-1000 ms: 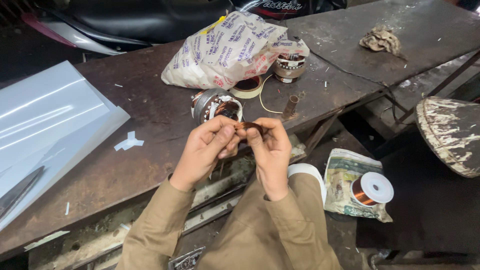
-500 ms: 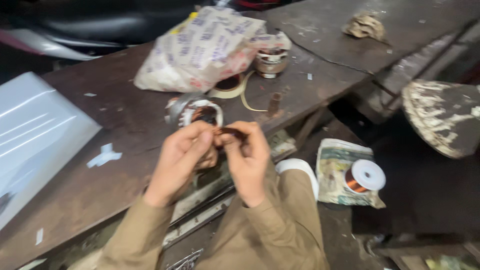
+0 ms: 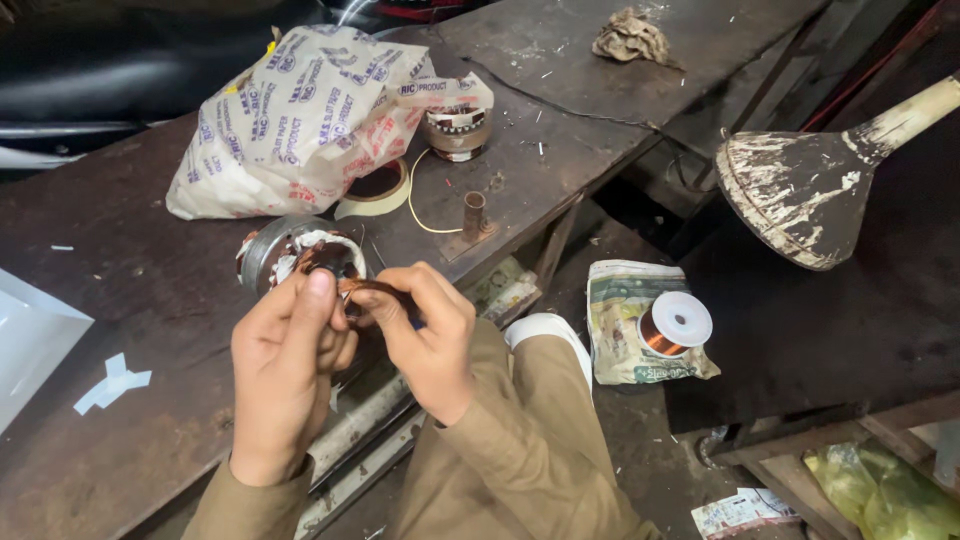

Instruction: The person winds copper wire into the slots of a motor stator by hand, using a blue-handled tool to push and arrange the wire. The person repeatedly adjusts the wire and the stator to fit the coils into the slots.

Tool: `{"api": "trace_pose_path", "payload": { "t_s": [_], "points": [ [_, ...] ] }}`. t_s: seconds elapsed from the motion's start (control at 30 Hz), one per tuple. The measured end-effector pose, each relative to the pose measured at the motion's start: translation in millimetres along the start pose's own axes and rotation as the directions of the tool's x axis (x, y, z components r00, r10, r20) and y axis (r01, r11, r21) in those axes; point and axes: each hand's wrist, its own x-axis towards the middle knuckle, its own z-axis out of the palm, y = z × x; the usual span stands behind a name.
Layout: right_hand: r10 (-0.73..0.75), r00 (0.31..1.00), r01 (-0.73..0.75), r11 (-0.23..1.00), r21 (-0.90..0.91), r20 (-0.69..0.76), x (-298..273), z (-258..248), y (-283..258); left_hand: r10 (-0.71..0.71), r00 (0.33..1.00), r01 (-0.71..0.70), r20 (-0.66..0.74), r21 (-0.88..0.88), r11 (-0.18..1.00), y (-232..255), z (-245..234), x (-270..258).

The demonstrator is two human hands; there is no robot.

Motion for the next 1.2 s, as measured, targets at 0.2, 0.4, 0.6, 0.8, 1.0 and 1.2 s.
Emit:
{"api": "trace_pose_path", "payload": {
  "t_s": [0.2,0.4,0.6,0.8,1.0,1.2],
  "points": [
    [-0.199,0.973,0.160,0.946,-0.282,-0.117,-3.1,9.0,-4.7,-0.035,0.992,0.041,-0.125,0.040,0.998,5.2,3.6,2.7],
    [-0.374,0.920,0.295,0.857,-0.421,-0.115,-2.5,12.6,0.2,-0.103,0.978,0.118,-0.183,0.072,0.990,4.6,1.6,5.8],
    [-0.339,0.937,0.264,0.848,-0.459,-0.087,-1.3,11.3,2.2,-0.110,0.987,0.117,-0.115,0.062,0.991,6.1,4.0,3.8],
    [-0.171,0.974,0.107,0.927,-0.359,-0.152,-6.3,11.4,-1.4,0.009,0.996,-0.040,0.091,0.350,0.936,9.2,6.4,-16.2],
    [-0.068,0.982,0.009,0.948,-0.319,-0.175,-5.9,10.9,-3.3,-0.043,0.992,-0.001,0.119,0.348,0.938,-1.0,-5.6,-12.1],
    [-0.017,0.979,-0.034,0.969,-0.245,-0.201,-4.6,8.8,6.6,0.048,0.966,-0.130,0.254,0.316,0.940,-5.4,-9.6,-8.8]
  ]
}}
